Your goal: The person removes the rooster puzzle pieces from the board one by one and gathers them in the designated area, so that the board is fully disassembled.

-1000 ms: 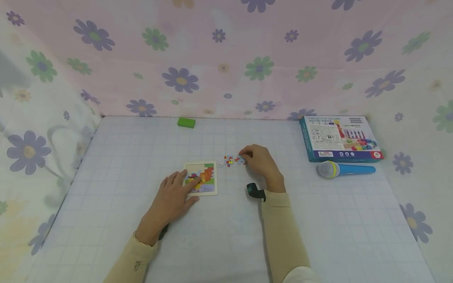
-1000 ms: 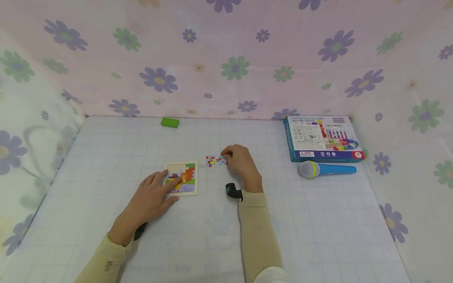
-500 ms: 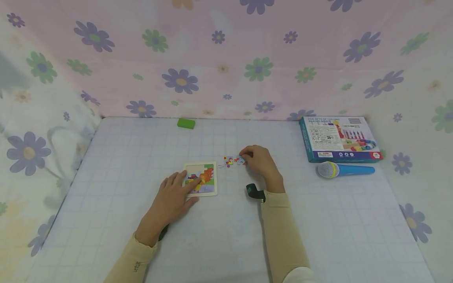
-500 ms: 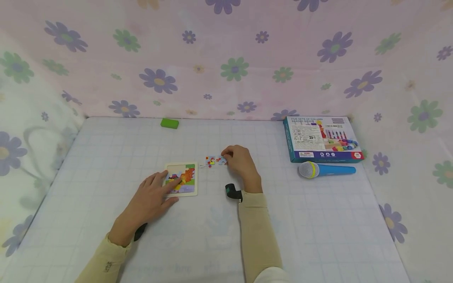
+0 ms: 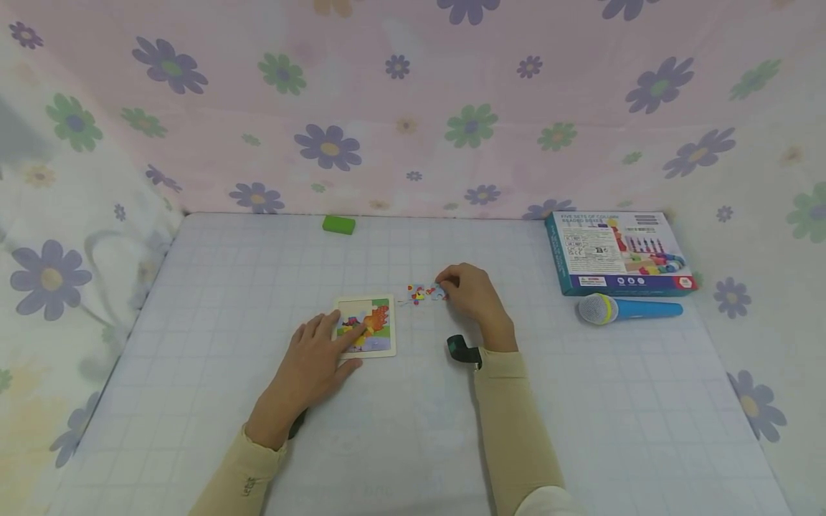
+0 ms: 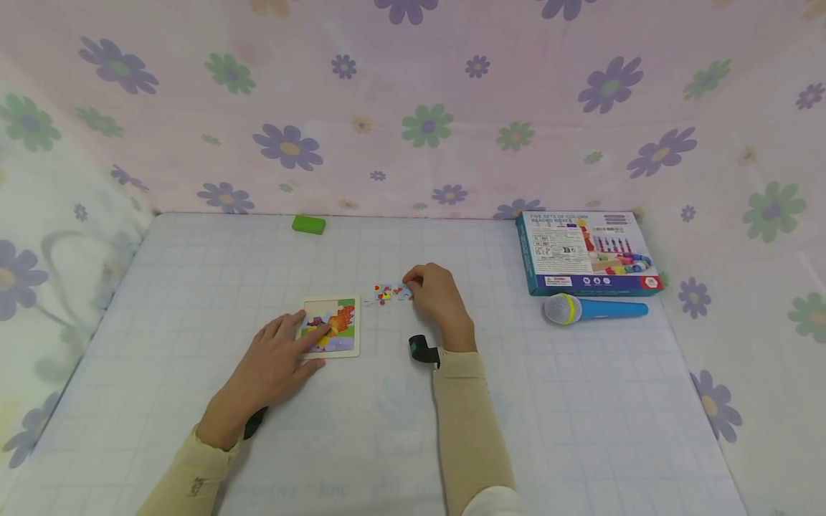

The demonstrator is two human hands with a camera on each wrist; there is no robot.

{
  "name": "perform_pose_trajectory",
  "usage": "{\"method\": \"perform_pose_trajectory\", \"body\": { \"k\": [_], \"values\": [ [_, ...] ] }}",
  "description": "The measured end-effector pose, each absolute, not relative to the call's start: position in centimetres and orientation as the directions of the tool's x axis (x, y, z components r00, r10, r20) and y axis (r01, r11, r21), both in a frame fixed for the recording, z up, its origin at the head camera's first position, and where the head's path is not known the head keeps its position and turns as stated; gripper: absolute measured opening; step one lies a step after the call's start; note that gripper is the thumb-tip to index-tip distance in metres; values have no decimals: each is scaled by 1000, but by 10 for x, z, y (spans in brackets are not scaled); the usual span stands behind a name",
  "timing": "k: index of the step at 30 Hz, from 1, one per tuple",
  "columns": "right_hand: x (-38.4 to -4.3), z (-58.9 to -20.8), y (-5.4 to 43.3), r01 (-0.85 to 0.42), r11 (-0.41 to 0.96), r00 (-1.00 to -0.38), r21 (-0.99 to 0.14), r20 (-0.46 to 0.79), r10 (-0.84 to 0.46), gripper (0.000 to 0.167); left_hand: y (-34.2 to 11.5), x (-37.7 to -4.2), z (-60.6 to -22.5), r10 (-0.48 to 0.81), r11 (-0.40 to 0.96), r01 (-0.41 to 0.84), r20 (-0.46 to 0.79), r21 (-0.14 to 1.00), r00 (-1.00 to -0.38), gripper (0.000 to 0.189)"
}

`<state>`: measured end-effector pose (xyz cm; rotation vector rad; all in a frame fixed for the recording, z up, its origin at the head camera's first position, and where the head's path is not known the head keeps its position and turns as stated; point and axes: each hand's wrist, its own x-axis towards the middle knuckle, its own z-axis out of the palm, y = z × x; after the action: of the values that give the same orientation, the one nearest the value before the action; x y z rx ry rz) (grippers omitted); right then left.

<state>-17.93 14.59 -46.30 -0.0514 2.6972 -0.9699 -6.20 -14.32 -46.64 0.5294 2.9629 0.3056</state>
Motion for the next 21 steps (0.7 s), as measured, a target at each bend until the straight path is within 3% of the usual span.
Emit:
{"method": "perform_pose_trajectory", "body": {
  "k": [6, 13, 21],
  "values": [
    [-180, -463, 149, 26, 770, -952, -638, -249, -175, 20, -144, -62, -466, 357, 917, 335, -72, 218, -931, 62],
    [-181, -465, 155, -36, 755, -927, -654, -260, -270, 34, -143, -62, -467, 354, 920, 333, -76, 207, -932, 62],
    [-180, -465, 155, -41, 753, -929, -657, -252, -270, 29, -143, -62, -467, 350, 921, 327, -80, 214, -933, 61]
  ]
}}
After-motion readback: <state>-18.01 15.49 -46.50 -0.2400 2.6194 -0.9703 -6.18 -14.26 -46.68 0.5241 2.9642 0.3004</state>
